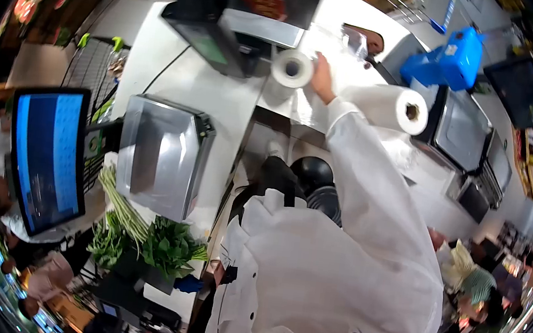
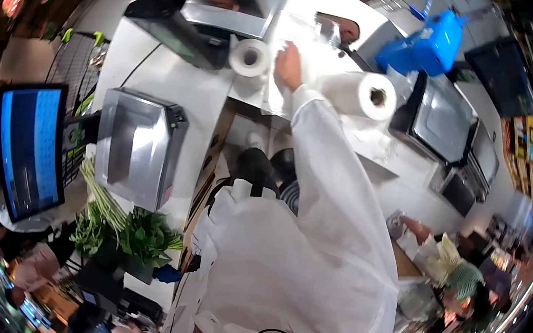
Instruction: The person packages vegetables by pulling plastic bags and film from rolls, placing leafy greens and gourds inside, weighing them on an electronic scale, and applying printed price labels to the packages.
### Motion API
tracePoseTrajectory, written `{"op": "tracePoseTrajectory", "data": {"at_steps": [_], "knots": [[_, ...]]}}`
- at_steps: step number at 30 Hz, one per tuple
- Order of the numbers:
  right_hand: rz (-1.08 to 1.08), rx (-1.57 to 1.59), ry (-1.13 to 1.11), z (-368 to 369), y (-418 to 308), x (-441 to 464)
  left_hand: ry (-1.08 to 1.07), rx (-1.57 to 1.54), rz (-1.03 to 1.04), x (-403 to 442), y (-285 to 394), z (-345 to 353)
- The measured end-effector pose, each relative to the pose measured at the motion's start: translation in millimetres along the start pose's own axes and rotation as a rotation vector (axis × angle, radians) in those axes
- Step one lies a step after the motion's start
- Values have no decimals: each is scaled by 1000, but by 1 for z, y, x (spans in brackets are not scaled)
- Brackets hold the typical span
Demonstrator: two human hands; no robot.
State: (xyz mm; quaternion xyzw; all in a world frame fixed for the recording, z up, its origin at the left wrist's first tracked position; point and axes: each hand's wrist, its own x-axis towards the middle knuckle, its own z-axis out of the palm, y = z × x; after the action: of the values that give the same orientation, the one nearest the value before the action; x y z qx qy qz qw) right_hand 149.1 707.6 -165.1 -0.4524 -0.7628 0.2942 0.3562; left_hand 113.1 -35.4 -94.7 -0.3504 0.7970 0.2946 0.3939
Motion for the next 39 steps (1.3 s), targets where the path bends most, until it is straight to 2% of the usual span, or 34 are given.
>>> {"op": "tracePoseTrajectory", "data": {"at_steps": [1, 3, 5, 7, 8, 9, 10, 11, 13, 15, 17, 19, 21, 22, 24, 25, 27, 28, 29, 31, 32, 34, 36, 37, 38, 39], "knots": [[-21, -19, 58, -12, -28, -15, -38, 62, 53, 2, 6, 1], [113, 91, -88, -46, -71, -57, -110, 177, 197, 12, 30, 8], [244, 218, -140, -91, -102, -111, -180, 292, 408, 20, 76, 20], [552, 35, 178, -123, -110, -159, -290, 386, 636, -17, 158, 53], [554, 33, 193, -143, -107, -158, -382, 447, 746, -60, 205, 74], [441, 43, 332, -167, -110, -152, -474, 495, 858, -103, 251, 96], [327, 49, 473, -185, -116, -148, -623, 458, 874, -115, 276, 120], [327, 46, 495, -195, -121, -139, -774, 418, 889, -127, 299, 145], [313, 203, 428, -209, -117, -111, -1018, 548, 998, -169, 340, 205], [366, 326, 497, -196, -101, -92, -1114, 635, 1228, -222, 364, 267], [317, 282, 545, -196, -107, -79, -1060, 695, 1451, -256, 367, 331], [314, 256, 526, -206, -108, -71, -1116, 598, 1713, -283, 358, 391], [315, 222, 501, -216, -114, -67, -1116, 480, 1887, -312, 342, 441], [290, 181, 495, -224, -121, -64, -1113, 463, 1894, -322, 337, 460], [313, 181, 468, -249, -146, -62, -1157, 256, 1652, -336, 327, 485], [314, 171, 464, -266, -156, -56, -1163, 250, 1644, -347, 324, 482], [164, 106, 380, -297, -175, -62, -1344, 195, 1528, -384, 328, 443], [143, 178, 219, -320, -177, -68, -1374, 241, 1490, -396, 335, 424], [106, 238, 165, -340, -180, -76, -1506, 272, 1375, -389, 340, 419], [-67, 70, 309, -372, -153, -97, -1698, 444, 1088, -414, 361, 371], [-71, 71, 324, -376, -124, -110, -1751, 408, 1068, -410, 365, 357], [361, 260, 347, -349, -56, -153, -1792, 404, 1074, -378, 373, 333], [467, 272, 76, -307, -32, -176, -1824, 332, 922, -355, 388, 301], [422, 387, -6, -273, -6, -186, -1849, 277, 846, -349, 397, 283], [519, 881, -48, -242, -11, -185, -1877, 226, 779, -346, 405, 267], [564, 1177, -102, -215, -27, -187, -1900, 179, 722, -346, 412, 251]]}}
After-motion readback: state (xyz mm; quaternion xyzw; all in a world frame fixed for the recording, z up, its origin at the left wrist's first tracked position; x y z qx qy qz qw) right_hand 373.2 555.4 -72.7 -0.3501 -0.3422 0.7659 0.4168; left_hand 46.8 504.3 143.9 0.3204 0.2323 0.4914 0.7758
